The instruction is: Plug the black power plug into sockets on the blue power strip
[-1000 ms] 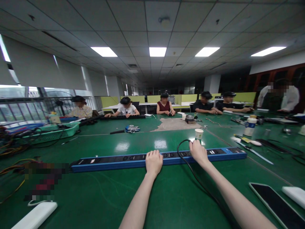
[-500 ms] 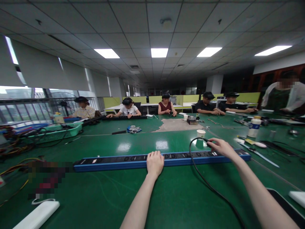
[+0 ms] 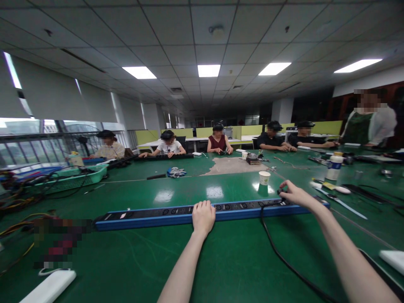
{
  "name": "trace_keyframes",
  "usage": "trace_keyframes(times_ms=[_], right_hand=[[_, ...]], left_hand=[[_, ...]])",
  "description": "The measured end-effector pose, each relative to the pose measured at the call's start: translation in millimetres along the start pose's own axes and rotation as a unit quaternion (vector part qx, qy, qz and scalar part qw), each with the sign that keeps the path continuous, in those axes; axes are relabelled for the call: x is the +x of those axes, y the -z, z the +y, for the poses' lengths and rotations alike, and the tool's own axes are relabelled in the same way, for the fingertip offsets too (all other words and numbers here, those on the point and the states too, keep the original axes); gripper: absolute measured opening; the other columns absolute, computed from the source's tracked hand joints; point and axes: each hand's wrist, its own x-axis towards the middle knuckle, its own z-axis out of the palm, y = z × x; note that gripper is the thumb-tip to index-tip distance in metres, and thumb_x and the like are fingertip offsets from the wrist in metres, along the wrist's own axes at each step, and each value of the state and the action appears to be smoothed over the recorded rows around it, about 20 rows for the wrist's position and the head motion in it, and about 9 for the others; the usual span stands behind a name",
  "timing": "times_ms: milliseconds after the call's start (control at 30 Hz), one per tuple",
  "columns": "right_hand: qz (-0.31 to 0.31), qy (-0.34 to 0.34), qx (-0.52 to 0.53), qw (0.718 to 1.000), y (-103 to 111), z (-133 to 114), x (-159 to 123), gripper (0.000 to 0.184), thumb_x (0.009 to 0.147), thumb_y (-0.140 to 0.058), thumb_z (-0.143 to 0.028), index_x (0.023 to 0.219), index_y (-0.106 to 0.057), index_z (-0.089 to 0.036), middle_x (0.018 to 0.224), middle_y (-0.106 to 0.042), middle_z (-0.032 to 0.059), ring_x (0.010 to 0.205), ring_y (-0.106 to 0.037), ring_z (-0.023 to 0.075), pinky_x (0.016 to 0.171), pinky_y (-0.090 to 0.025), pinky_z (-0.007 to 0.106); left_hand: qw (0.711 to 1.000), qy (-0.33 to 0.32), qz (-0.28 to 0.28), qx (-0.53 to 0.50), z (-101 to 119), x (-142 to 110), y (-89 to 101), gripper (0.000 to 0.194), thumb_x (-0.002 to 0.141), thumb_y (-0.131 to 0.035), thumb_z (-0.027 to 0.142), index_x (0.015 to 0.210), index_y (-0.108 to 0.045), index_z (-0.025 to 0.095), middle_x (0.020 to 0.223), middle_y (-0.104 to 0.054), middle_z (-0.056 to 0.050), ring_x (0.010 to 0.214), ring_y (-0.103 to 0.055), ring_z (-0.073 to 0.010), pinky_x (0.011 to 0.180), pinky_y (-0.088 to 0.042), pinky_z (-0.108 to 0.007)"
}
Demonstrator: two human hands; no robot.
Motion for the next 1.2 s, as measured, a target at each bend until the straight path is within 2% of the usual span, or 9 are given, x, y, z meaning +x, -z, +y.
trace_keyframes(times_ms=[100, 267, 433, 667, 933, 1200], right_hand=[[-0.087, 0.023, -0.020, 0.996, -12.8, 0.3, 4.6, 0.043, 0.081, -0.059, -0.041, 0.120, -0.056, -0.023, 0.080, -0.070, 0.0004, 0.072, -0.064, 0.0182, 0.067, -0.042, 0.026], [-0.148, 0.080, -0.082, 0.982, -21.8, -6.3, 3.3, 0.038, 0.083, -0.059, -0.034, 0.119, -0.060, -0.024, 0.097, -0.071, 0.0058, 0.086, -0.066, 0.0198, 0.072, -0.041, 0.027], [-0.127, 0.042, -0.194, 0.972, -28.8, -25.7, -3.9, 0.037, 0.084, -0.057, -0.030, 0.121, -0.060, -0.025, 0.112, -0.070, 0.0119, 0.099, -0.067, 0.0266, 0.075, -0.044, 0.032], [-0.084, 0.032, -0.278, 0.956, -45.1, -62.9, -18.7, 0.036, 0.084, -0.055, -0.015, 0.120, -0.062, -0.018, 0.110, -0.070, 0.0188, 0.101, -0.069, 0.0293, 0.082, -0.048, 0.037], [-0.112, 0.071, -0.296, 0.946, -35.9, -64.4, -12.5, 0.032, 0.089, -0.052, -0.019, 0.116, -0.069, -0.016, 0.110, -0.072, 0.0192, 0.102, -0.070, 0.0307, 0.082, -0.051, 0.038], [-0.106, 0.059, -0.300, 0.946, -41.0, -76.3, -7.8, 0.031, 0.085, -0.053, -0.012, 0.111, -0.071, -0.013, 0.111, -0.072, 0.0213, 0.107, -0.069, 0.0306, 0.086, -0.049, 0.037]], left_hand=[[1.000, 0.001, 0.000, -0.001, 1.1, 0.1, 0.3, 0.027, 0.100, -0.042, 0.028, 0.094, -0.067, 0.022, 0.093, -0.068, -0.008, 0.095, -0.059, -0.0247, 0.092, -0.039, -0.038], [1.000, 0.000, 0.001, -0.004, 3.1, 0.6, 0.2, 0.027, 0.100, -0.041, 0.028, 0.095, -0.067, 0.022, 0.093, -0.067, -0.009, 0.095, -0.059, -0.0246, 0.092, -0.038, -0.038], [1.000, -0.001, 0.003, -0.005, 3.2, 0.7, 0.3, 0.027, 0.100, -0.042, 0.028, 0.094, -0.067, 0.022, 0.093, -0.068, -0.008, 0.095, -0.059, -0.0244, 0.093, -0.038, -0.038], [1.000, -0.001, 0.005, -0.008, 3.7, 0.2, 1.1, 0.027, 0.100, -0.041, 0.027, 0.095, -0.068, 0.021, 0.093, -0.068, -0.009, 0.096, -0.059, -0.0247, 0.093, -0.038, -0.039], [1.000, 0.000, 0.004, -0.006, 4.3, 0.3, 1.0, 0.026, 0.099, -0.042, 0.027, 0.094, -0.067, 0.021, 0.094, -0.068, -0.009, 0.095, -0.059, -0.0247, 0.093, -0.038, -0.039], [1.000, -0.001, 0.000, -0.001, 4.8, 0.2, 1.2, 0.027, 0.099, -0.041, 0.027, 0.093, -0.067, 0.021, 0.094, -0.068, -0.009, 0.096, -0.059, -0.0248, 0.093, -0.038, -0.038]])
